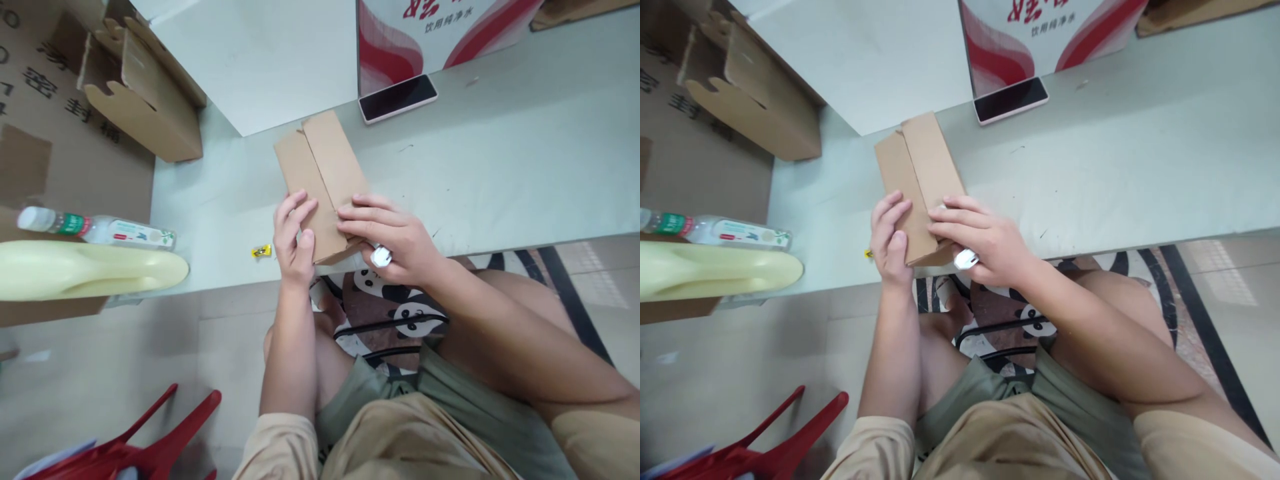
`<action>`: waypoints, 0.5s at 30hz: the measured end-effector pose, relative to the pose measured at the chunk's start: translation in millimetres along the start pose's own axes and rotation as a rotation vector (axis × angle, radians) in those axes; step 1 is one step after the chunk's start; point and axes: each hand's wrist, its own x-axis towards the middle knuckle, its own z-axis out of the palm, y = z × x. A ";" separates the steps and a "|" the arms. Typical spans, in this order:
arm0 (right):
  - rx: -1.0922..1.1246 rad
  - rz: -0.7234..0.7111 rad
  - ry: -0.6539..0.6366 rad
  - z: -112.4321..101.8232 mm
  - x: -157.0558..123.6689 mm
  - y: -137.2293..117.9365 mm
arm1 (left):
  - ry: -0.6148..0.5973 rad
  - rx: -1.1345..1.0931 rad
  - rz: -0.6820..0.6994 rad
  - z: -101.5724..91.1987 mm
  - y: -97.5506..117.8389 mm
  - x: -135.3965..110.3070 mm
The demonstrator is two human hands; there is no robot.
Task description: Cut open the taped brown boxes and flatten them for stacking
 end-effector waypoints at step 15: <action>0.049 0.177 0.096 -22.7 0.7 -3.1 | 0.060 -0.078 -0.134 4.0 -0.6 0.2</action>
